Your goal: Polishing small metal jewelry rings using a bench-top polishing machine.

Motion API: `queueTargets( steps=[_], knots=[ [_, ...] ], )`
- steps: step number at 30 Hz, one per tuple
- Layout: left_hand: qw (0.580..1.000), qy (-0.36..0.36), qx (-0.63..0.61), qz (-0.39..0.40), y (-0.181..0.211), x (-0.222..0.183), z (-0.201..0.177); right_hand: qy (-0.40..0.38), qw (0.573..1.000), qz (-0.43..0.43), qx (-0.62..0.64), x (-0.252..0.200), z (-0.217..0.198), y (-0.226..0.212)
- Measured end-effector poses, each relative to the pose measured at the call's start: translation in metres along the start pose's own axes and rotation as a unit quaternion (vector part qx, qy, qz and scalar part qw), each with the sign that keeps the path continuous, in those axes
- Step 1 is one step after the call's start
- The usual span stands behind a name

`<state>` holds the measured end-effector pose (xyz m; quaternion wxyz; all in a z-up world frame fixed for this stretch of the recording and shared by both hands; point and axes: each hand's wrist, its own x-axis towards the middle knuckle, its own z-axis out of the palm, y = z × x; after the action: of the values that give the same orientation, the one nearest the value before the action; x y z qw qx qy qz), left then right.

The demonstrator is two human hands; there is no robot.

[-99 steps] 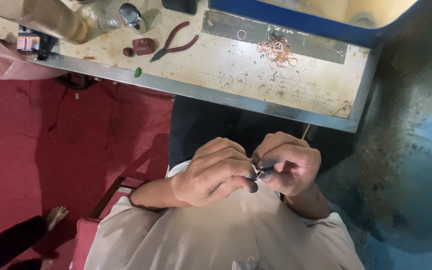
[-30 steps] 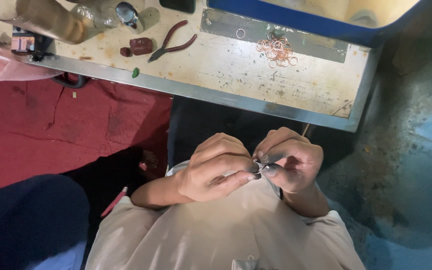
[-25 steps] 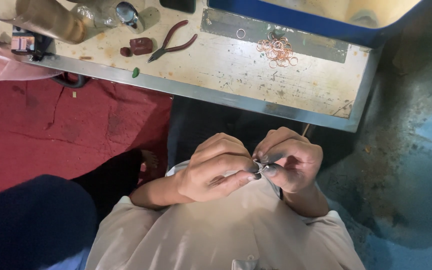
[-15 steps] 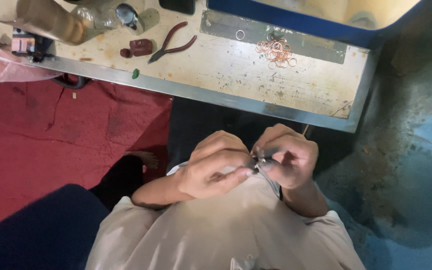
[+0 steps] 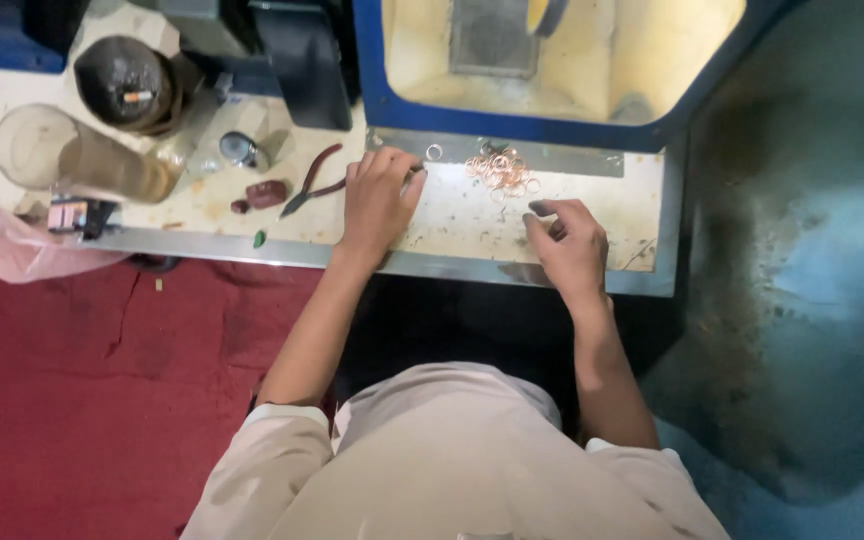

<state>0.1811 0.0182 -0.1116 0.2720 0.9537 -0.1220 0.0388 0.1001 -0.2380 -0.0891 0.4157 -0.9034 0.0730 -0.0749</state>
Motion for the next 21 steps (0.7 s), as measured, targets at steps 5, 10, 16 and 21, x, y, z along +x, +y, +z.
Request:
queueTargets(
  steps=[5,10,16,21],
  knots=[
    [0.999,0.005,0.0,0.033,-0.006,0.019,0.016,-0.023,0.997,0.021,-0.066,0.041,0.006,0.026],
    [0.996,-0.003,-0.093,-0.016,-0.044,0.031,0.044,-0.034,0.994,-0.022,-0.099,0.059,0.015,0.046],
    [0.962,0.084,-0.243,0.089,-0.009,0.075,0.042,-0.038,0.997,0.073,0.005,0.082,0.014,0.045],
    [0.946,-0.072,-0.313,0.049,0.018,0.14,0.051,-0.012,0.988,0.065,0.137,0.151,0.046,0.062]
  ],
)
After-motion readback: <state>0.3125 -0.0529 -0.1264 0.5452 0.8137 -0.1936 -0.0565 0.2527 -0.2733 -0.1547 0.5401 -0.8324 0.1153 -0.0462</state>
